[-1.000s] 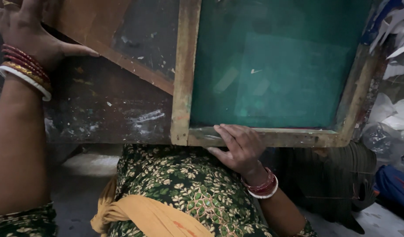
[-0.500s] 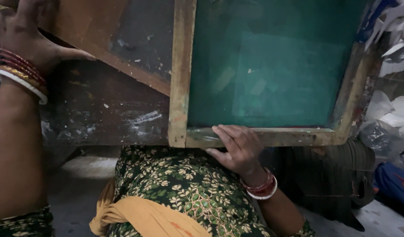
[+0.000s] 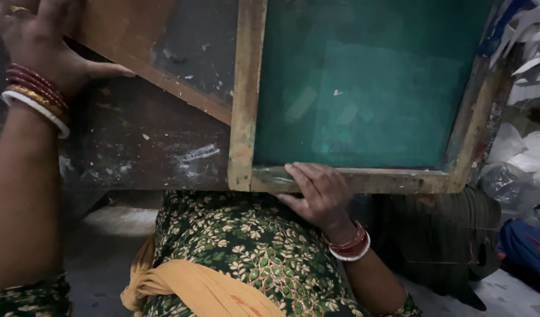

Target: The person places white cut-out shapes onto a wooden board and aligns a green mesh frame over it. They adjust the position of the frame and the cut-outs while another person assists by holding the frame steady. The task involves positioning and securing the frame components on the board.

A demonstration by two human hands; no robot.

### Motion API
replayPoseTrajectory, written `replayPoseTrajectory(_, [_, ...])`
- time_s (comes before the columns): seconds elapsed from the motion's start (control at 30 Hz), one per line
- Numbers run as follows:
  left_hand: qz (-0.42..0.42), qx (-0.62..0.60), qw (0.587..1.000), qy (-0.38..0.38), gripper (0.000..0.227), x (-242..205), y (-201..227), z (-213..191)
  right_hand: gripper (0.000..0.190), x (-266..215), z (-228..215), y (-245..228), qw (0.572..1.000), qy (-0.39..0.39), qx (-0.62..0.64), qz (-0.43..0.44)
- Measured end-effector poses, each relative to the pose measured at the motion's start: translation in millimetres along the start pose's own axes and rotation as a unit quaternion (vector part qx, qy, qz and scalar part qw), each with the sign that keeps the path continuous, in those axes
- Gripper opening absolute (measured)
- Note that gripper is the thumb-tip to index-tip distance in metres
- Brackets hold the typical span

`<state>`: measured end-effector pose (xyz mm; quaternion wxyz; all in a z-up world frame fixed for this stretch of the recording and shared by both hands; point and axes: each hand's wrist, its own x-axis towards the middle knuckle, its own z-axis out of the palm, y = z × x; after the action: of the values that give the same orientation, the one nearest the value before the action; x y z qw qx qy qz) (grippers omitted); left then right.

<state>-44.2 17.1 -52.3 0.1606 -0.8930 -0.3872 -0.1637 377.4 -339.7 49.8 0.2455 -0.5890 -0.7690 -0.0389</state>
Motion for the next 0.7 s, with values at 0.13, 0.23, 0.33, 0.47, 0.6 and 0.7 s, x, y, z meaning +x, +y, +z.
replayPoseTrajectory(0.13, [-0.019,-0.081,0.996,-0.017,0.117,-3.8,2.7,-0.8,0.051,-0.4,0.1,-0.1,1.000,0.005,-0.003,-0.005])
replayPoseTrajectory(0.23, [-0.027,-0.105,0.994,-0.028,0.110,2.6,9.7,-14.1,0.052,1.3,-1.7,-2.2,1.000,0.000,-0.013,-0.005])
replayPoseTrajectory(0.33, [-0.038,-0.134,0.990,-0.026,0.105,0.6,8.2,-12.5,0.051,1.9,-2.9,-2.8,1.000,0.004,-0.008,-0.003])
replayPoseTrajectory(0.47, [-0.031,-0.109,0.993,-0.014,0.103,-3.7,3.0,-1.9,0.052,2.5,-4.7,-2.5,1.000,-0.002,0.006,0.003])
replayPoseTrajectory(0.6, [-0.044,-0.127,0.991,-0.021,0.103,-2.7,2.7,-3.9,0.053,3.3,-4.1,-3.0,1.000,0.001,0.018,0.005])
replayPoseTrajectory(0.7, [-0.030,-0.110,0.993,-0.025,0.111,-5.7,-2.9,3.3,0.053,3.0,-3.5,-3.5,1.000,0.001,0.017,0.010])
